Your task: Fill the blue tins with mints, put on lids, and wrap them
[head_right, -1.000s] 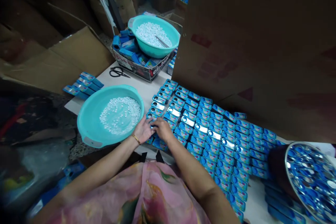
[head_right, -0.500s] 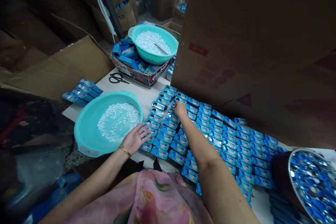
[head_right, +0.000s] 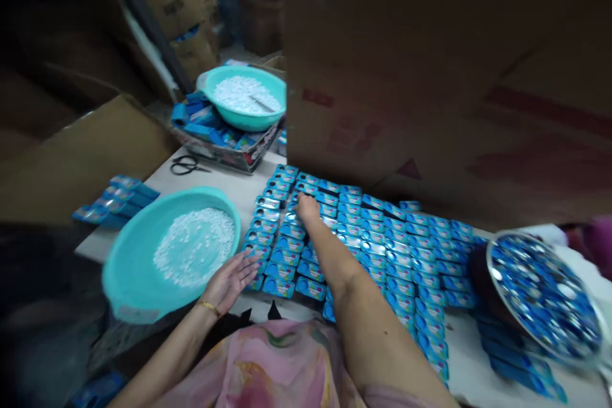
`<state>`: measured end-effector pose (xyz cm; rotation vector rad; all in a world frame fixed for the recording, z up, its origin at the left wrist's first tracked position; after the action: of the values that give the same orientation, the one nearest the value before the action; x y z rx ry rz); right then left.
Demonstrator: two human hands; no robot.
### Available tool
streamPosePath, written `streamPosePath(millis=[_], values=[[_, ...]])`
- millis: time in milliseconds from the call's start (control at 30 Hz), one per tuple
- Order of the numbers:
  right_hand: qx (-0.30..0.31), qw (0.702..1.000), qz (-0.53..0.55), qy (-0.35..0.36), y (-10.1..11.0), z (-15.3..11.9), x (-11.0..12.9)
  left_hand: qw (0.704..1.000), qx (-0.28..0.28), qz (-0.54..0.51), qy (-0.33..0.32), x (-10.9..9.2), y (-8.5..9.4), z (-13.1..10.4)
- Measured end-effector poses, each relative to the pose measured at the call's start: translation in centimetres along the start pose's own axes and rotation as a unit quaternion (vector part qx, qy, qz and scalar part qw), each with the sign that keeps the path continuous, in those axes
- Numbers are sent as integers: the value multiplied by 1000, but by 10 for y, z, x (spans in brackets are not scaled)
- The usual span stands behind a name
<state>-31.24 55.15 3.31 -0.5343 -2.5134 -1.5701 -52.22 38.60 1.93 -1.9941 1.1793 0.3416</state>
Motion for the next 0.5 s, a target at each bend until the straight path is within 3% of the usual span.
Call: streamPosePath(millis=[100, 167, 233, 333, 400, 500], values=[[-123, 985, 115, 43, 12, -46, -62, 998, 32, 53, 27, 11, -4, 6], [-223, 963, 150, 24, 30, -85, -131, 993, 48, 91, 50, 19, -7, 13], [-328, 932, 142, -58, 56, -133, -214, 986, 66, 130, 83, 27, -11, 18], [-458, 848, 97, -248, 95, -213, -339, 976, 85, 171, 106, 35, -23, 22], [-476, 800, 71, -358, 113, -250, -407, 975, 84, 180, 96, 39, -36, 21], [-398, 804, 63, -437, 124, -260, -478, 980, 72, 173, 71, 46, -65, 12]])
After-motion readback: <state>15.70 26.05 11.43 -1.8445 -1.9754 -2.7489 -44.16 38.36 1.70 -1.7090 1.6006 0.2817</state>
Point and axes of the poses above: each hand's wrist, its own z-axis towards the middle knuckle, its own y-axis out of the back of the hand, x = y × z, the point moved 4 cm from there along z, towards the middle knuckle, and after that the axes turned 5 degrees about x, right-handed, at the moved point
